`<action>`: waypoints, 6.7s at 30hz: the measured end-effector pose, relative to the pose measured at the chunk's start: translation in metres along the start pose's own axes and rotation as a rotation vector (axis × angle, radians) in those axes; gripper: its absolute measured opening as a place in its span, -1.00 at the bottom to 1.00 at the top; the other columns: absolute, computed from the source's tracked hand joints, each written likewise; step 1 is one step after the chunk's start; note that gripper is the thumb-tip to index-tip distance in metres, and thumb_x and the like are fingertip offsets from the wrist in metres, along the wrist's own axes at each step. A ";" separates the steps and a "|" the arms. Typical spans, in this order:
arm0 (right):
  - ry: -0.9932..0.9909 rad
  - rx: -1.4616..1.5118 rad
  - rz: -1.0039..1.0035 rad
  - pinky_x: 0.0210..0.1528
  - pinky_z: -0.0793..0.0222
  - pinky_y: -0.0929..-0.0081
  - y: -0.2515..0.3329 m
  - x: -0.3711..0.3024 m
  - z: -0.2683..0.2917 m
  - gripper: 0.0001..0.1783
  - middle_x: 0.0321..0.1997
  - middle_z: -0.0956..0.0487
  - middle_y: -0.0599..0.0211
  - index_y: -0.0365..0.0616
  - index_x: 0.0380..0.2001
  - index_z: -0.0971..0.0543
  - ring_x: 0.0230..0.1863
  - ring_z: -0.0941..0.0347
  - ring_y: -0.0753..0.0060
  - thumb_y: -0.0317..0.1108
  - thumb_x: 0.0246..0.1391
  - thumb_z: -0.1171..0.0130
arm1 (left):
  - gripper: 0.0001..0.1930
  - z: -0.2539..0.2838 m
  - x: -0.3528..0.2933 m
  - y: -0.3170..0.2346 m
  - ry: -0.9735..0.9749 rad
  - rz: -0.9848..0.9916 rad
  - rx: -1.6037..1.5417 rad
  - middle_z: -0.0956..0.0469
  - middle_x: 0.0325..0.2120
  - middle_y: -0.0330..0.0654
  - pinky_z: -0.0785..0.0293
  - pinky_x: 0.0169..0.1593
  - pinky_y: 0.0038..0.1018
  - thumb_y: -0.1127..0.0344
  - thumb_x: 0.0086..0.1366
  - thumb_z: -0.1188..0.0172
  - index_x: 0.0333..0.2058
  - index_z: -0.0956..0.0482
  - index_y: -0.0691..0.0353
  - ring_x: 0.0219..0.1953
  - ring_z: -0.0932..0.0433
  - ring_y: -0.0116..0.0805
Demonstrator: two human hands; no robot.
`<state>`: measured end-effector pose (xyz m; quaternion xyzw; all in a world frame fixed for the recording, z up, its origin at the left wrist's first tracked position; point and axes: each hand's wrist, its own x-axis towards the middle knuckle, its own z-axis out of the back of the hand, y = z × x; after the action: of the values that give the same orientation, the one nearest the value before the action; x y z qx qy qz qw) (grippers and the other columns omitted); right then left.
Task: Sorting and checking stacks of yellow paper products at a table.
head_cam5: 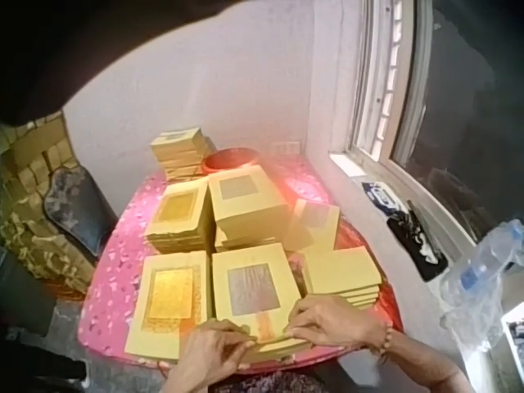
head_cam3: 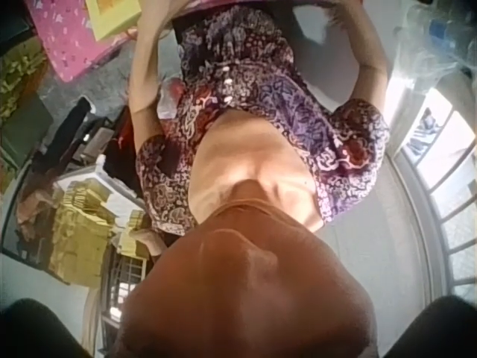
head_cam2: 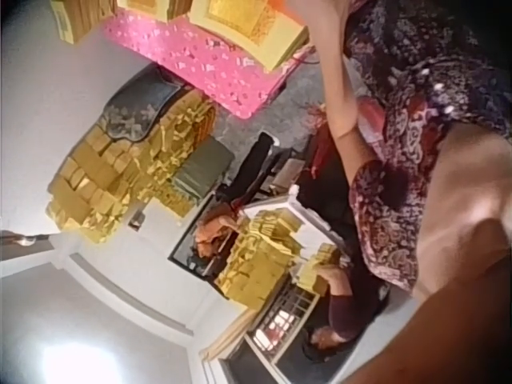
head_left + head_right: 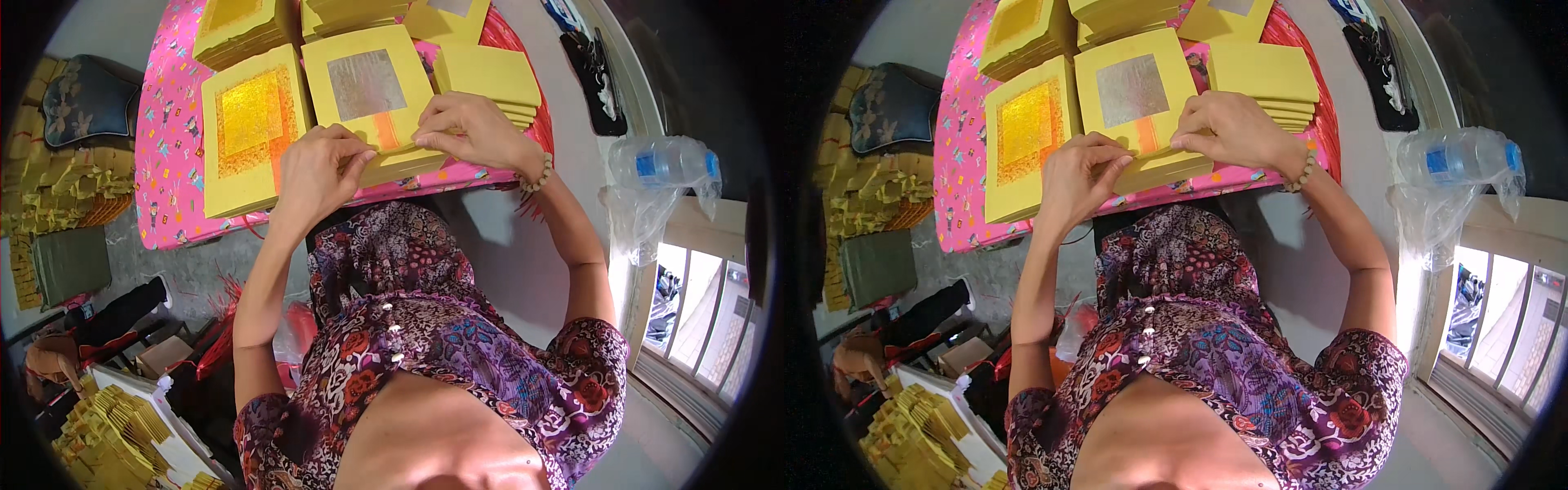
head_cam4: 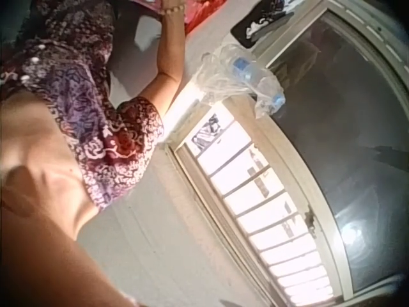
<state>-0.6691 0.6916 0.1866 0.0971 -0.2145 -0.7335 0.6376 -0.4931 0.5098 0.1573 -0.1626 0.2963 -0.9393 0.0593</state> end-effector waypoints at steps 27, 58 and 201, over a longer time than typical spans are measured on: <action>-0.385 -0.113 0.128 -0.20 -0.38 0.33 0.008 0.016 -0.003 -0.67 -0.27 -0.49 0.21 -0.18 -0.22 -0.48 -0.22 -0.43 0.14 -0.22 0.00 -0.22 | -0.77 -0.007 0.017 -0.001 -0.169 -0.146 0.106 -0.54 -0.45 -0.05 -0.45 -0.34 -0.28 0.41 0.14 -0.15 -0.19 -0.53 0.23 -0.42 -0.49 -0.05; -0.330 0.835 -0.090 0.04 -0.38 0.49 0.015 0.036 0.000 -0.20 0.04 -0.45 0.25 -0.24 0.14 -0.26 0.00 -0.42 0.49 -0.39 -0.19 -0.43 | -0.30 -0.017 0.039 -0.005 -0.389 -0.171 -0.669 -0.29 0.04 -0.03 -0.19 0.19 -0.38 0.47 0.10 -0.24 0.17 -0.07 0.32 0.15 -0.27 -0.25; -0.139 0.868 -0.431 -0.46 -0.44 0.71 0.018 -0.004 -0.018 -0.71 -0.40 -0.57 0.46 -0.27 -0.25 -0.56 -0.42 -0.46 0.74 -0.21 0.14 -0.16 | -0.50 -0.002 0.037 -0.026 -0.384 0.199 -1.272 -0.43 -0.02 -0.09 -0.40 0.01 -0.47 0.53 0.21 -0.13 0.12 -0.20 0.29 -0.01 -0.44 -0.37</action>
<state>-0.6446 0.6904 0.1779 0.3471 -0.5174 -0.6965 0.3560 -0.5287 0.5242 0.1807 -0.3018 0.7898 -0.5264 0.0901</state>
